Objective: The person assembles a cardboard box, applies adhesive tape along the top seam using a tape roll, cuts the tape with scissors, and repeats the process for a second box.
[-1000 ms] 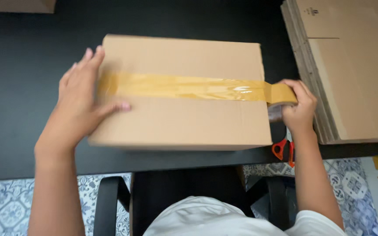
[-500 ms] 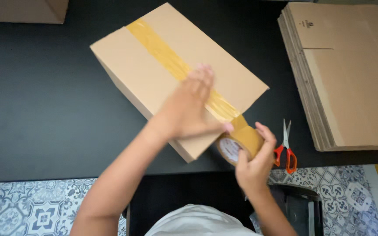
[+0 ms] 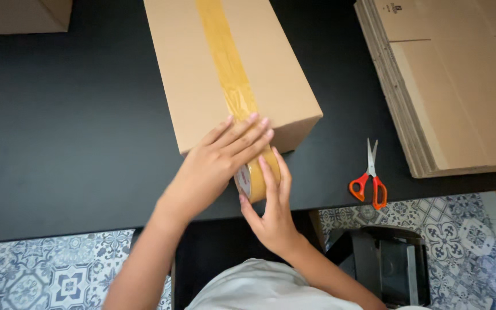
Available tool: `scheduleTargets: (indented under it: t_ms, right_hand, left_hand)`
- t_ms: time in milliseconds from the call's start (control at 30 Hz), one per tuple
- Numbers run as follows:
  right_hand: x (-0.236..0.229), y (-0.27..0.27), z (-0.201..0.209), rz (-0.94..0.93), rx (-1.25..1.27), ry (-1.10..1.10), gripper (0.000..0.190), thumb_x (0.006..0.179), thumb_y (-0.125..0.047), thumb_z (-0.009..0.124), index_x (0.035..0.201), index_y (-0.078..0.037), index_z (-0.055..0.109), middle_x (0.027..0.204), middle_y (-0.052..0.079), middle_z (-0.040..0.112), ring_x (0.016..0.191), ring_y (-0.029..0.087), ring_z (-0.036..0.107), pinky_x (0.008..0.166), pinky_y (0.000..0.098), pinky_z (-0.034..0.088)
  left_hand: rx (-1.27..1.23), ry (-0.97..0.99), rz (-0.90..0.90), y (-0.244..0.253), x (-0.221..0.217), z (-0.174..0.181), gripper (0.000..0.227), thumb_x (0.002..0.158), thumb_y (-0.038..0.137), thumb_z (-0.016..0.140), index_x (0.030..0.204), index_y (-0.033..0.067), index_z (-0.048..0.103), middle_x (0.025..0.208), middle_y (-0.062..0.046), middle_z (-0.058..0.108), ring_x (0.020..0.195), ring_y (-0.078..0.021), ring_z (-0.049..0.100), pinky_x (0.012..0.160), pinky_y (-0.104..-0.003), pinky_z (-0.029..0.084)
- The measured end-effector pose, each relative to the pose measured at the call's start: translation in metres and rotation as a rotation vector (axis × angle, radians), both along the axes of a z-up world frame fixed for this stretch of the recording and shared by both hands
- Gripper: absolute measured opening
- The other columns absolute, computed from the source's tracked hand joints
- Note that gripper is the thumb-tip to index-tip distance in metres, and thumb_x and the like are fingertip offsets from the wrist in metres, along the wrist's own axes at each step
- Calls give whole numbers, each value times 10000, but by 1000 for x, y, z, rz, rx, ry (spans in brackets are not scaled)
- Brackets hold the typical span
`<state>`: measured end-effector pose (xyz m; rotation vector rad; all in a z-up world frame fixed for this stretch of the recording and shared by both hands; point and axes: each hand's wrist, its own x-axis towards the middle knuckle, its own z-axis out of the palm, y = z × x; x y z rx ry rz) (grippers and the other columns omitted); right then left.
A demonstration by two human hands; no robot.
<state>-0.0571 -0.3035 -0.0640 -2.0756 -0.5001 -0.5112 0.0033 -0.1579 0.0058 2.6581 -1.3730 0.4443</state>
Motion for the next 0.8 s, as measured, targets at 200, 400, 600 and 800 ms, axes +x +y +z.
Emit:
scheduleTargets:
  t_ms: [200,400,600,800]
  right_hand:
    - [15,4,-11,118,50,8,744,771,-50,662,1372,18,228,1401,317,118,1306,511,162,1051,567,190]
    - [15,7,-16,321,112,107,802,826,-78,627,1417,-11,90,1433,302,21,1337,473,83,1061,561,147]
    - [38,-18,-12,220,80,-33,497,867,-16,455,1343,32,325,1358,203,376,1262,389,352,1054,489,266]
    - [77,-20,-2,-28,-430,-444,415,931,-167,526,1332,-91,453,1366,132,374,1278,365,313,1047,525,226]
  left_hand:
    - [-1015,153,316,-34,-49,-73,415,874,-69,410,1277,18,460,1369,-161,406,1315,-362,308,1089,-443,246]
    - [-1401,423,396,-39,-55,-104,390,841,87,582,1177,-45,433,1169,-174,475,1143,-338,472,963,-432,351]
    - [-1489,618,524,-31,-48,-105,68,834,148,628,884,101,621,682,-1,592,673,-80,513,655,-266,442]
    - [-1708,770,468,-45,-45,-109,162,897,174,542,914,22,595,830,-137,681,834,-185,649,749,-333,522]
